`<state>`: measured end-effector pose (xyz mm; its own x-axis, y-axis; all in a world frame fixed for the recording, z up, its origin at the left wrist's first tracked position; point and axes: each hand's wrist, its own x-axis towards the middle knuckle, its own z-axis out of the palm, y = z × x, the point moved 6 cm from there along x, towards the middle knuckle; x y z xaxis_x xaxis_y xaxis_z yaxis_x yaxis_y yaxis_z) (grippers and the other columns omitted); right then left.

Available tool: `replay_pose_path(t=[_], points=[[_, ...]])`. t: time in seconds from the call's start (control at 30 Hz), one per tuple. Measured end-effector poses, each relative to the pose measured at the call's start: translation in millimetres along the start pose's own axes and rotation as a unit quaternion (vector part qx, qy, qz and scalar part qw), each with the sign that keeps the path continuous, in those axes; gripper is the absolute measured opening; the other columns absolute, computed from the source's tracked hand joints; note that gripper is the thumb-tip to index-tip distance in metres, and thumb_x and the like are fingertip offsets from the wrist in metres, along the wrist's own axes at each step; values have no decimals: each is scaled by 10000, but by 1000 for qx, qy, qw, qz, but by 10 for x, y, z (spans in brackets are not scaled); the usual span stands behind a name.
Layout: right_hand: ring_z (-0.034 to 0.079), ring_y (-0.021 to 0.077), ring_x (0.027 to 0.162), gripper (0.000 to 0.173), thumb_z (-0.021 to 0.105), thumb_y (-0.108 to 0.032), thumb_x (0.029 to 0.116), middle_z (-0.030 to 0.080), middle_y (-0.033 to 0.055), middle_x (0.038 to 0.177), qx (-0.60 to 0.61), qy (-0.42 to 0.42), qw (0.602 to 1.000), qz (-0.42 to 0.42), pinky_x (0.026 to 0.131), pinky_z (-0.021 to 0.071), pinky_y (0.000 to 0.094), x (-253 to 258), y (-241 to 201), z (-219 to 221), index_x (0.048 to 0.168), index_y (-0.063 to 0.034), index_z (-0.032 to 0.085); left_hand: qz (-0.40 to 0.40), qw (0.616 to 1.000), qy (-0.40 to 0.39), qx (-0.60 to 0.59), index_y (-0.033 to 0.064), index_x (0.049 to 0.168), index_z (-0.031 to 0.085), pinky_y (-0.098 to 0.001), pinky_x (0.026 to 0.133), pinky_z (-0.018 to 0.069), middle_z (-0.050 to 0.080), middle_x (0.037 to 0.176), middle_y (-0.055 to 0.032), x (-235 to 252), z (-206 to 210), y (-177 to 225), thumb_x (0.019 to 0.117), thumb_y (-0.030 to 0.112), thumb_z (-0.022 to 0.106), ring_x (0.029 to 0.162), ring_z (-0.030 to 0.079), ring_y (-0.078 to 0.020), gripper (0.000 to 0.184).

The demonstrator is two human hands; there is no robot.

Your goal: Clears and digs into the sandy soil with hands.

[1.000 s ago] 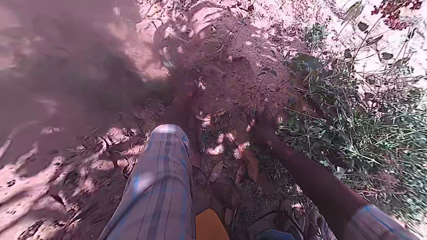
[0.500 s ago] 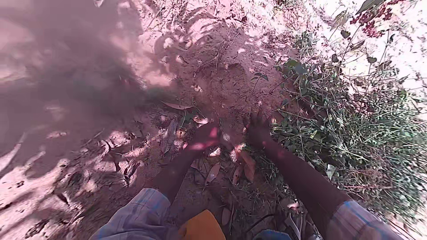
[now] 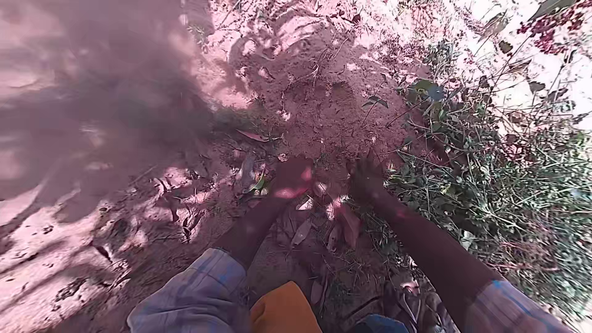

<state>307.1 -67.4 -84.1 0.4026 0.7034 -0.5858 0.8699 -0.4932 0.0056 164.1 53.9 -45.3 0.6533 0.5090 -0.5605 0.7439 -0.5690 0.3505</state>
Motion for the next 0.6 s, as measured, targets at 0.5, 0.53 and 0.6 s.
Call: replay_pose_path(t=[0.5,0.53,0.6], points=[[-104,496,1555,824,752,-136,869,72,203,1717,16,13,1000,7,1129,50,822,23,2,-8,1600,-218,379,-75,986,44,-142,-120,1305,552,-639,1051,408,575,1307,-352,474,-250,-231,1108,210,406,1272,548,-489,411],[-103,494,1556,835,755,-136,865,70,198,1718,14,10,1000,10,1127,51,824,25,-7,-5,1603,-221,372,-59,989,49,-128,-113,1331,534,-647,1058,396,568,1319,-353,380,-238,-195,1106,185,400,1283,538,-494,397],[-110,500,1553,840,745,-136,869,66,210,1715,8,2,1000,9,1114,5,843,38,-27,-18,1610,-224,359,-58,989,74,-110,-101,1284,577,-676,1028,405,595,1279,-348,270,-304,-280,1083,170,459,1261,551,-506,357]])
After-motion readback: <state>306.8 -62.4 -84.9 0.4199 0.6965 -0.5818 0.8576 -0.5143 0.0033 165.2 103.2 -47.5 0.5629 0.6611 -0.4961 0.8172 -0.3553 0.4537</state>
